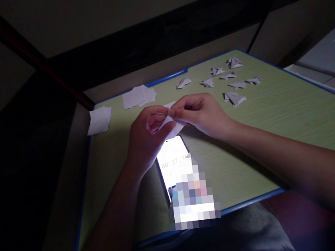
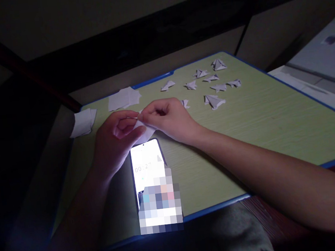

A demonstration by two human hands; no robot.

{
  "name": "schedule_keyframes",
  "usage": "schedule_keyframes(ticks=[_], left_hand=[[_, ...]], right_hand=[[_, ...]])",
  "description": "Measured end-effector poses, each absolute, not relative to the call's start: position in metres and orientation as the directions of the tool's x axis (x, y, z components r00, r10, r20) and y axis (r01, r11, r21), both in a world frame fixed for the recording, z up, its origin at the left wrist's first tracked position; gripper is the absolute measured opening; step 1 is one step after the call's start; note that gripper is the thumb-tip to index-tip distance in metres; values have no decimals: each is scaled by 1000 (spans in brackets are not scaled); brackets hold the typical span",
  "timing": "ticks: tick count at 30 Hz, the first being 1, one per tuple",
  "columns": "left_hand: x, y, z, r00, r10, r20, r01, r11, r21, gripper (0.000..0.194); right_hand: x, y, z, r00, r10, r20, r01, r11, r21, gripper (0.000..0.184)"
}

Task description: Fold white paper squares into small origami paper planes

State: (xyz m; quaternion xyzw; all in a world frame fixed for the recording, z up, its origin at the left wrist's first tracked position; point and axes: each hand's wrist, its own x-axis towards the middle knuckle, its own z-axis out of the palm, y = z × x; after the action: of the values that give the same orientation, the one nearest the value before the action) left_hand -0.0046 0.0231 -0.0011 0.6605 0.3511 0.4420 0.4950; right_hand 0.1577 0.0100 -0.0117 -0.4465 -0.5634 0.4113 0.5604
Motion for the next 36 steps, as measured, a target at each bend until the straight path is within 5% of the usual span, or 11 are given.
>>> schedule_keyframes(ticks=[9,24,36], left_hand=[[-5,23,1,308,939,152,89,-188,978,14],[-7,30,-7,341,906,249,90,-295,951,22],[-6,28,-3,288,947,144,33,-160,987,17]], right_hand=[[161,13,-12,59,963,263,9,263,-965,20],[161,14,-12,44,958,283,-32,284,-958,9],[161,13,-12,20,969,246,-66,247,-967,13]])
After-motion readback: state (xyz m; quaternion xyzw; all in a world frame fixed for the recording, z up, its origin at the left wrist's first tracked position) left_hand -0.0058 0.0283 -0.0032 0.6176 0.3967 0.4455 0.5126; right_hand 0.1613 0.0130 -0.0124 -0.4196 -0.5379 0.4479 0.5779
